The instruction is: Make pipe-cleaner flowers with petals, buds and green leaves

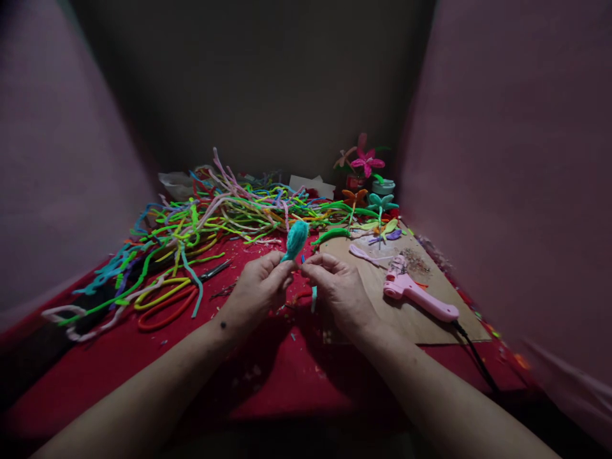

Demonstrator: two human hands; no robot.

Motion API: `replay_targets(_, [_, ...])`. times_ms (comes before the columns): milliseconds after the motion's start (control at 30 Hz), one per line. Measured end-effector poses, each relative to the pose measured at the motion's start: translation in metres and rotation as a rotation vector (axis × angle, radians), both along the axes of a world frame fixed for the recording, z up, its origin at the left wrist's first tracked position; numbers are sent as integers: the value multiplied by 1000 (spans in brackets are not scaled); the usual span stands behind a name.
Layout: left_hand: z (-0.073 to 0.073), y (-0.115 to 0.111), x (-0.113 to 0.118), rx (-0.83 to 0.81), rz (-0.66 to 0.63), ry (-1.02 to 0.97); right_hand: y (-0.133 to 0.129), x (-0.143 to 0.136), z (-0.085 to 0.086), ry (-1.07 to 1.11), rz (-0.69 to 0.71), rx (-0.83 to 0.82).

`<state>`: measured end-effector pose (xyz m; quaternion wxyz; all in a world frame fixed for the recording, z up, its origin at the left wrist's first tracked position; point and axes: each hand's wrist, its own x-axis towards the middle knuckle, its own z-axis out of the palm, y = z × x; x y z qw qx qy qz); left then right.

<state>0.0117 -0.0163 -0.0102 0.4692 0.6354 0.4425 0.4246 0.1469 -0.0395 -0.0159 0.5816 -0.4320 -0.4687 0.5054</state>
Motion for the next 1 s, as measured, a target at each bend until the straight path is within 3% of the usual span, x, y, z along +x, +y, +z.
replay_targets(133, [2,0,1,-116,-82,-34,0,1,-1,57,-52,60])
replay_targets(200, [-1,2,1,-97,-90,22,1,0,-3,89,-49,49])
replay_targets(467, [-6,0,1,337,-3,443,-1,-7,0,116,-67,-81])
replay_targets(700, [-4,-5,2,475,28,492,-2,-7,0,125,-56,-110])
replay_targets(833, [-4,-3,0,395,-26,412,0,-4,-4,154,-1,-100])
replay_targets(1000, [0,-3,-2,61,-218,72,1,-5,-2,246,95,-165])
